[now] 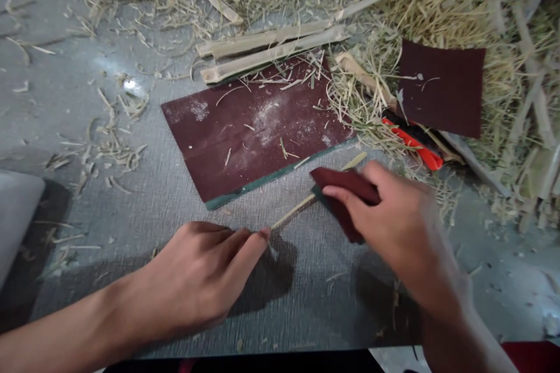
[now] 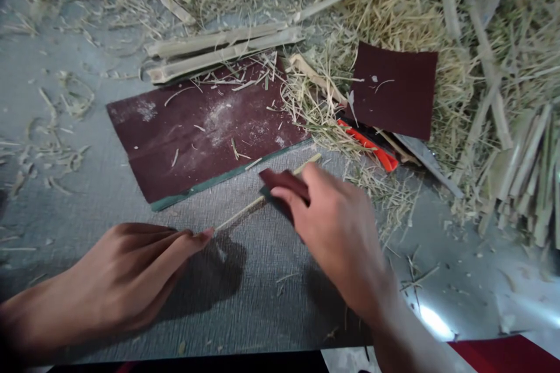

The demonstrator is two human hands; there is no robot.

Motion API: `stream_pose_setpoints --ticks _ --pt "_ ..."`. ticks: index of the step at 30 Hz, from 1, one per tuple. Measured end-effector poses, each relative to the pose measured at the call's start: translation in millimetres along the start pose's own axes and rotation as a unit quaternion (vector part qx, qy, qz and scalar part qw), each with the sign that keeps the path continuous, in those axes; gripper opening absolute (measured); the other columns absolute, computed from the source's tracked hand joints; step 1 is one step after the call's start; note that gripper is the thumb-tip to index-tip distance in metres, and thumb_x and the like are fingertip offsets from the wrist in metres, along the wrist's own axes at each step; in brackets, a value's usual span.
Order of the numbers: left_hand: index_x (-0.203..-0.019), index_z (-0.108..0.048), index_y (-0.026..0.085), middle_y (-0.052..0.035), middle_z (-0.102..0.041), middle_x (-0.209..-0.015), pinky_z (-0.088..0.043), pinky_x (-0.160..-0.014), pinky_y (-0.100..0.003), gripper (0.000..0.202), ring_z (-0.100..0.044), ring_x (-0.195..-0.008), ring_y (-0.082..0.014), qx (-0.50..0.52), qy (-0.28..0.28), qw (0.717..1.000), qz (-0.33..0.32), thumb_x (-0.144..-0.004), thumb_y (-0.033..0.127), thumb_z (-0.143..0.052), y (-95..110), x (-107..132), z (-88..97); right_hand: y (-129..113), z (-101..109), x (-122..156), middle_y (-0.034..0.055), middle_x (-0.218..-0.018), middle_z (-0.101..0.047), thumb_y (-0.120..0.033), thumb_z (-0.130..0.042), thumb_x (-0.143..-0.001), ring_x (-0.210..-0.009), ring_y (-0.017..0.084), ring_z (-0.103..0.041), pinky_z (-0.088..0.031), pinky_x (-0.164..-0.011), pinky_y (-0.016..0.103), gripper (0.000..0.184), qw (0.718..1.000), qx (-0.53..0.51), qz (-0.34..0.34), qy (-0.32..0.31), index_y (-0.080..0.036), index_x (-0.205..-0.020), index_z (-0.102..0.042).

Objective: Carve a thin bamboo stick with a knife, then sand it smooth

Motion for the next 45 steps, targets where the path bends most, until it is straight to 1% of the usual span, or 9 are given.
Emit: stream_pose_setpoints --ticks 3,8,12,15,22,27,32,40,45 --pt "-0.095 -0.049 0.008 0.0039 -0.046 -0.054 -0.032 -0.04 -0.029 0.017 -0.038 -0.042 -0.0126 0.002 -0.001 1.0 0.003 -0.092 0.008 -0.033 -0.2 0.0 0.7 6.1 4.1 -1.2 -0.006 -0.051 -0.044 -0.047 -0.063 -0.079 -0.043 0.008 -0.034 -0.024 -0.045 0.022 0.04 1.0 0.016 -0.015 0.015 -0.021 -0.064 -0.037" --pt "-0.091 -0.048 0.011 0.003 -0.049 -0.056 -0.033 -0.042 -0.029 0.017 -0.04 -0.043 -0.0129 0.004 -0.018 1.0 0.01 -0.091 0.007 -0.032 -1.0 -0.5 -1.0 -12.1 -9.9 3.3 -0.0064 -0.051 -0.046 -0.044 -0.058 -0.084 -0.043 0.008 -0.04 -0.025 -0.044 0.022 0.036 0.995 -0.062 0.038 -0.067 -0.021 -0.066 -0.038" --pt "-0.094 -0.048 0.009 0.0038 -0.046 -0.054 -0.031 -0.041 -0.029 0.015 -0.038 -0.042 -0.0128 -0.001 0.002 1.0 0.0 -0.092 0.008 -0.033 -0.1 0.2 0.6 17.9 5.4 -4.6 -0.0069 -0.047 -0.036 -0.05 -0.064 -0.077 -0.042 0.008 -0.032 -0.023 -0.043 0.023 0.044 0.998 0.027 -0.054 0.015 -0.022 -0.061 -0.034" --pt "-0.093 -0.049 0.009 0.0041 -0.046 -0.054 -0.031 -0.04 -0.03 0.015 -0.038 -0.042 -0.0128 0.003 -0.002 1.0 -0.001 -0.092 0.008 -0.034 -0.2 1.1 -0.8 28.7 16.3 -7.6 -0.0066 -0.047 -0.034 -0.049 -0.066 -0.075 -0.043 0.009 -0.029 -0.025 -0.044 0.023 0.044 0.996 0.045 -0.068 0.038 -0.022 -0.06 -0.035" --pt "-0.09 -0.05 0.011 0.0041 -0.05 -0.054 -0.038 -0.04 -0.028 0.016 -0.044 -0.041 -0.013 -0.017 -0.014 1.0 -0.011 -0.093 0.01 -0.034 2.3 -2.8 0.3 51.8 52.7 -4.4 -0.0005 -0.06 -0.053 -0.048 -0.072 -0.068 -0.052 0.011 -0.044 -0.037 -0.046 0.023 0.032 0.975 -0.062 -0.12 0.179 -0.021 -0.07 -0.054" --pt "-0.087 -0.049 0.012 0.004 -0.05 -0.053 -0.038 -0.04 -0.026 0.018 -0.045 -0.041 -0.0123 -0.007 0.004 1.0 -0.009 -0.093 0.009 -0.032 1.2 -3.0 2.6 14.5 23.1 -2.9 -0.0054 -0.05 -0.043 -0.049 -0.066 -0.074 -0.044 0.009 -0.036 -0.03 -0.041 0.022 0.035 0.993 -0.095 -0.047 0.047 -0.022 -0.065 -0.047" --pt "-0.084 -0.049 0.013 0.0027 -0.051 -0.054 -0.038 -0.042 -0.026 0.02 -0.044 -0.042 -0.0119 0.009 -0.011 1.0 0.008 -0.093 0.01 -0.031 -1.4 -2.5 -0.4 -34.7 -15.3 15.2 -0.0062 -0.052 -0.049 -0.04 -0.062 -0.081 -0.043 0.008 -0.041 -0.031 -0.044 0.021 0.032 0.984 -0.143 0.016 -0.101 -0.021 -0.065 -0.043" --pt "-0.084 -0.051 0.012 0.0027 -0.052 -0.053 -0.041 -0.041 -0.026 0.018 -0.046 -0.042 -0.0116 0.019 0.016 1.0 -0.004 -0.091 0.008 -0.034 -0.8 -2.6 2.3 21.2 8.7 -2.8 -0.0068 -0.046 -0.038 -0.051 -0.065 -0.075 -0.04 0.009 -0.031 -0.023 -0.042 0.022 0.041 0.996 0.036 -0.08 0.01 -0.022 -0.062 -0.039" --pt "-0.082 -0.052 0.011 0.0025 -0.05 -0.052 -0.039 -0.039 -0.027 0.021 -0.045 -0.041 -0.0127 0.032 0.007 0.999 -0.002 -0.092 0.009 -0.033 0.4 -3.2 1.1 -15.9 -11.3 6.9 -0.0061 -0.049 -0.044 -0.046 -0.062 -0.08 -0.042 0.008 -0.037 -0.026 -0.043 0.022 0.035 0.996 -0.062 0.003 -0.062 -0.021 -0.065 -0.043"
Point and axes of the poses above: each hand's wrist, its own x-axis away from the middle knuckle, its own z-axis out of the back of the hand, y = z × x, the point moved 8 cm from there along -x, towards the middle knuckle
